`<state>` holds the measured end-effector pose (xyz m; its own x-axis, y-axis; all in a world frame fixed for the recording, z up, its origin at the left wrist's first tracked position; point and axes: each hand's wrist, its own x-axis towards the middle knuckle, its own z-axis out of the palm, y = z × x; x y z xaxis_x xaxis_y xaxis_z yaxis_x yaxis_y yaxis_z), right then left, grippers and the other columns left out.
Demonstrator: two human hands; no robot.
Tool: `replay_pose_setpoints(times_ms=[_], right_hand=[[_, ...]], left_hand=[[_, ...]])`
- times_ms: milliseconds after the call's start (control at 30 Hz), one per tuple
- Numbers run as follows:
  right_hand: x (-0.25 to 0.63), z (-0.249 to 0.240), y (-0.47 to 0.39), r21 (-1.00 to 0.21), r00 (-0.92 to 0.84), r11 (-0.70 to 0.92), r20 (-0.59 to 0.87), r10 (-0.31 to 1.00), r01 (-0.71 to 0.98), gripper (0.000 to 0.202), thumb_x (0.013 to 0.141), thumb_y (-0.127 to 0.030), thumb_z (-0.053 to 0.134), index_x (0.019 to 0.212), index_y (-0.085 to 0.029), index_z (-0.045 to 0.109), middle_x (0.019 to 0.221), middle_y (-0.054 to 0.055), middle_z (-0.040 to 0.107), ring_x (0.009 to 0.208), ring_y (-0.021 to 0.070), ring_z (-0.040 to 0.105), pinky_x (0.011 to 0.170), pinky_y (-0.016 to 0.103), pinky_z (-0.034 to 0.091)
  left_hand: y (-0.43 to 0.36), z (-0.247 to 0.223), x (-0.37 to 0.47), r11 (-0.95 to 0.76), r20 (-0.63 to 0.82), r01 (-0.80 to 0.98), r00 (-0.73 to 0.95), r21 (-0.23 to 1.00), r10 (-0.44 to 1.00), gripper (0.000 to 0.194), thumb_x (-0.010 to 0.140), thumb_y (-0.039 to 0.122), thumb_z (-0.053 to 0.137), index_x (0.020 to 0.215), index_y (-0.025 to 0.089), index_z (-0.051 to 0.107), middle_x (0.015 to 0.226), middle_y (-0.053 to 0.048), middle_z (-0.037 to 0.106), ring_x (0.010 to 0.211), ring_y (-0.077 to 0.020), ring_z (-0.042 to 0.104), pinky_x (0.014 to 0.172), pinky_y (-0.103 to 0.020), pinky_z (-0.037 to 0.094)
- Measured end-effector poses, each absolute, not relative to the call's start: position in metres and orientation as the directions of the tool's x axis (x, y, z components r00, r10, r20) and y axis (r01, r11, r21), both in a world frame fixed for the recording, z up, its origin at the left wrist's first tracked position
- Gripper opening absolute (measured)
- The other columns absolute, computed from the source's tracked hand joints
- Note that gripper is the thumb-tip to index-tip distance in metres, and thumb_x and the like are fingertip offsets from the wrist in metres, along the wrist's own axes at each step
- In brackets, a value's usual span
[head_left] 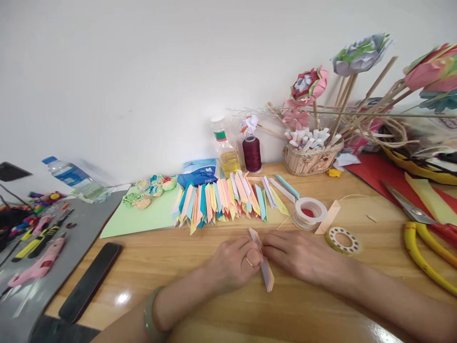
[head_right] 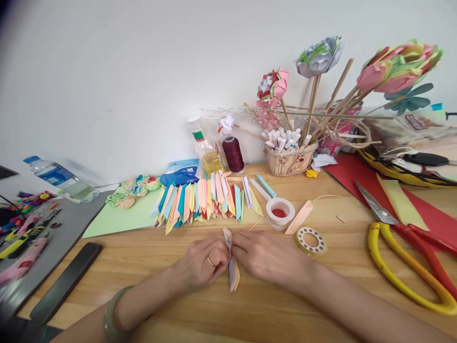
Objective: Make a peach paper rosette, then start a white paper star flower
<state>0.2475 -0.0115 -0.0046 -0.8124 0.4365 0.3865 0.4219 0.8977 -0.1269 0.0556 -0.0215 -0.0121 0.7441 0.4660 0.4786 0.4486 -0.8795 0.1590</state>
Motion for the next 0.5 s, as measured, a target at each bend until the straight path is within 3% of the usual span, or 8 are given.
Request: replay_pose_setpoints(times_ms=[133, 233, 400, 500], right_hand=[[0.2454, -0.0055, -0.0112, -0.057, -0.864, 0.918, 0.319, 0.389, 0.392, 0.025, 0.089, -0.012, 0.036, 0.080, -0.012, 0.059, 0.075, 0.006, 0.060, 0.069, 0.0170, 0.055, 0.057, 0.028, 0.044], [0.2449, -0.0060, -0.0129, -0.079, -0.838, 0.905, 0.353, 0.417, 0.417, 0.024, 0.088, -0.012, 0.036, 0.076, -0.014, 0.057, 0.071, 0.005, 0.060, 0.064, 0.0164, 0.054, 0.052, 0.027, 0.043], [0.2438, -0.0047, -0.0167, -0.096, -0.806, 0.899, 0.409, 0.427, 0.428, 0.021, 0.083, -0.010, 0.039, 0.072, -0.017, 0.055, 0.066, 0.002, 0.059, 0.059, 0.0153, 0.053, 0.050, 0.026, 0.039], [0.2428, -0.0024, -0.0186, -0.098, -0.806, 0.902, 0.415, 0.421, 0.420, 0.021, 0.080, -0.007, 0.039, 0.070, -0.018, 0.054, 0.062, 0.001, 0.057, 0.056, 0.0147, 0.052, 0.049, 0.025, 0.036]], left_hand=[[-0.0234, -0.0130, 0.0527, -0.855, 0.462, 0.456, 0.720, 0.248, 0.518, 0.017, 0.081, 0.009, 0.038, 0.068, 0.019, 0.042, 0.063, -0.001, 0.057, 0.060, -0.0106, 0.052, 0.055, -0.022, 0.041], [-0.0259, -0.0135, 0.0498, -0.771, 0.430, 0.463, 0.646, 0.438, 0.631, 0.011, 0.079, 0.010, 0.041, 0.073, 0.018, 0.045, 0.068, -0.002, 0.060, 0.063, -0.0111, 0.054, 0.057, -0.022, 0.042], [-0.0301, -0.0122, 0.0502, -0.384, 0.181, 0.454, 0.429, 0.804, 0.885, 0.007, 0.073, 0.014, 0.053, 0.071, 0.018, 0.048, 0.070, -0.001, 0.058, 0.064, -0.0111, 0.053, 0.061, -0.023, 0.042], [-0.0305, -0.0098, 0.0535, -0.151, 0.016, 0.363, 0.348, 0.919, 0.937, 0.012, 0.069, 0.016, 0.059, 0.067, 0.017, 0.047, 0.065, 0.001, 0.053, 0.061, -0.0101, 0.049, 0.059, -0.022, 0.041]])
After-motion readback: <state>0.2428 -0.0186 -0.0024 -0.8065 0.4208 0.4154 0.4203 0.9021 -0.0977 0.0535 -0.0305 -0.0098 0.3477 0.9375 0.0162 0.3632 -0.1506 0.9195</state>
